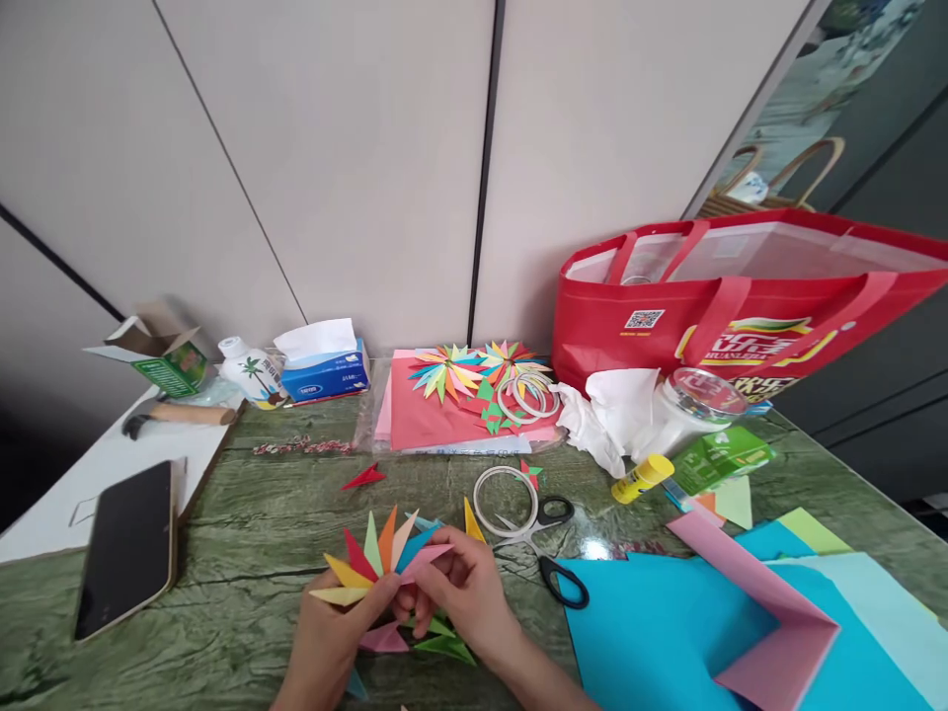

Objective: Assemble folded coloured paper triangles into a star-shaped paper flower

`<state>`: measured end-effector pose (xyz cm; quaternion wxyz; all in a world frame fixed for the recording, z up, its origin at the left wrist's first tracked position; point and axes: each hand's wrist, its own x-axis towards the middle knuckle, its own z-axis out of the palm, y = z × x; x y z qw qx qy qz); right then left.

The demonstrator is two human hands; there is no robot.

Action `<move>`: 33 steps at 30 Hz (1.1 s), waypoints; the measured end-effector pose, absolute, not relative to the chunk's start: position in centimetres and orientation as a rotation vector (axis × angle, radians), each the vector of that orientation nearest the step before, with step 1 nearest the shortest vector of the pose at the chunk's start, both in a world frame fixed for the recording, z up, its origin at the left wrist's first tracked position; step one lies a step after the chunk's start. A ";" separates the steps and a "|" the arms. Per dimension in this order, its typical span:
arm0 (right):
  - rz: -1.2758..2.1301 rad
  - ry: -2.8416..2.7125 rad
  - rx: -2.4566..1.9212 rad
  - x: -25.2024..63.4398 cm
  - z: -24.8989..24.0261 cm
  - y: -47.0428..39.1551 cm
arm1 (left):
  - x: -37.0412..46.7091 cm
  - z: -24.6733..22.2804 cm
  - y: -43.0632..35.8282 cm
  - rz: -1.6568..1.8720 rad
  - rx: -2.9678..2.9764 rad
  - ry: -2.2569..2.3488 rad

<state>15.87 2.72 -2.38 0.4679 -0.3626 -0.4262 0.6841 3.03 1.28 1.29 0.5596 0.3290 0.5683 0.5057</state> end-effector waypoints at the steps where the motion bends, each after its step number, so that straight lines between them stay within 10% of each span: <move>1: 1.707 -1.039 -0.864 15.9 -2.4 2.7 | 3.0 1.2 1.3 1.185 0.761 1.349; 33: 1.495 -1.166 -0.808 15.4 0.9 1.0 | 3.6 2.2 -0.7 1.493 0.670 1.083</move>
